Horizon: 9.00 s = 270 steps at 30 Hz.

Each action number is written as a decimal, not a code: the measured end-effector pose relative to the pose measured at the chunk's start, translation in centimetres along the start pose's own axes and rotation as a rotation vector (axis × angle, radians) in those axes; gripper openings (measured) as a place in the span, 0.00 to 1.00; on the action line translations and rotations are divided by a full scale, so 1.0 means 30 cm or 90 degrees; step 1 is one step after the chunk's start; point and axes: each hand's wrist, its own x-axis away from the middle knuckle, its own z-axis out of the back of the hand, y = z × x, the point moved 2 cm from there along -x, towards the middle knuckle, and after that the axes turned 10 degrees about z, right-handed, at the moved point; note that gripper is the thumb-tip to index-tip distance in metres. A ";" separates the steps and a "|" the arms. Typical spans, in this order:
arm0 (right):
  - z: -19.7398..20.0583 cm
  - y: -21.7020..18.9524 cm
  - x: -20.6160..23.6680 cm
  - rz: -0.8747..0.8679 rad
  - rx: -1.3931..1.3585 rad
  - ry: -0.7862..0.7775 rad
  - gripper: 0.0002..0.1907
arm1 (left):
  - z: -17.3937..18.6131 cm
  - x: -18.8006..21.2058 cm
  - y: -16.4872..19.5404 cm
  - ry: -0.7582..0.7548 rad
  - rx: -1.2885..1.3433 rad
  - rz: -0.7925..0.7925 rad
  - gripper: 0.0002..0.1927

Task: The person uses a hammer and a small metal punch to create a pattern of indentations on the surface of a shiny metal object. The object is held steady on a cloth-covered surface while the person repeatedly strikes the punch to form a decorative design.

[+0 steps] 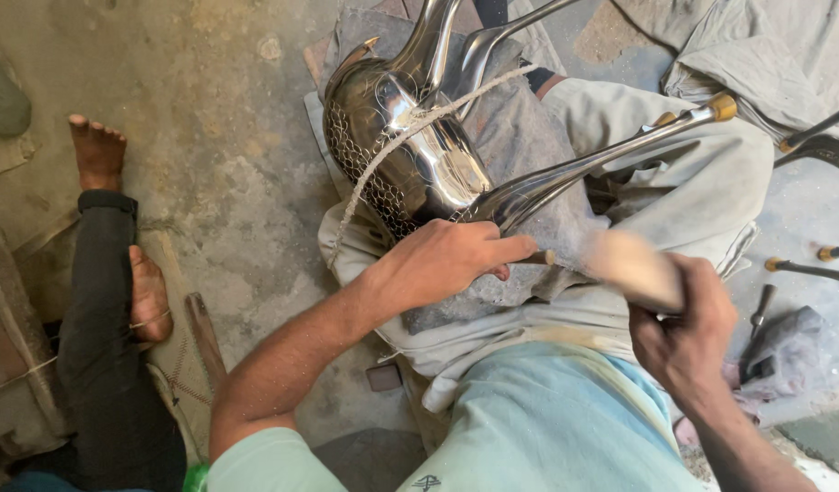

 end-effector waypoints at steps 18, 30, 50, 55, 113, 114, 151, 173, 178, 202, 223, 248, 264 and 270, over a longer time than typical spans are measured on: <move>-0.101 0.107 0.123 -0.106 -0.173 0.148 0.22 | 0.040 -0.086 0.051 -0.101 -0.111 -0.069 0.20; 0.055 -0.029 -0.112 -0.066 -0.143 -0.009 0.22 | 0.048 -0.005 0.069 0.099 0.024 0.056 0.19; 0.218 -0.335 -0.403 0.319 0.257 -0.175 0.28 | -0.114 0.159 -0.027 0.439 0.147 0.116 0.15; 0.206 -0.311 -0.393 0.250 0.169 -0.224 0.21 | -0.113 0.155 -0.019 0.414 0.128 0.135 0.16; -0.108 0.288 0.015 -0.203 -0.222 0.017 0.22 | -0.138 0.428 -0.068 0.680 0.337 0.292 0.09; -0.130 0.301 0.005 -0.205 -0.223 0.017 0.21 | -0.185 0.446 -0.079 0.711 0.400 0.330 0.09; -0.038 -0.294 -0.396 0.080 -0.143 -0.174 0.26 | -0.296 0.266 -0.145 0.918 0.740 0.322 0.16; -0.195 -1.028 -0.552 1.004 0.575 -0.061 0.05 | -0.302 0.269 -0.155 0.909 0.688 0.329 0.13; -0.173 -0.966 -0.561 0.938 0.524 -0.146 0.19 | -0.298 0.274 -0.163 0.905 0.702 0.314 0.15; -0.141 -0.937 -0.597 0.914 0.599 -0.217 0.14 | -0.279 0.277 -0.227 0.797 0.488 0.248 0.11; -0.073 -0.794 -0.634 0.635 0.449 -0.353 0.24 | -0.212 0.274 -0.211 0.696 0.394 0.179 0.15; -0.025 -0.227 -0.426 0.535 0.389 -0.095 0.16 | -0.273 0.187 -0.042 0.612 0.159 0.021 0.10; -0.266 -0.168 -0.404 0.480 0.332 -0.074 0.19 | -0.514 -0.053 0.427 0.245 0.245 -0.244 0.18; -0.268 -0.141 -0.402 0.471 0.371 -0.046 0.15 | -0.430 -0.026 0.204 0.441 -0.146 0.008 0.12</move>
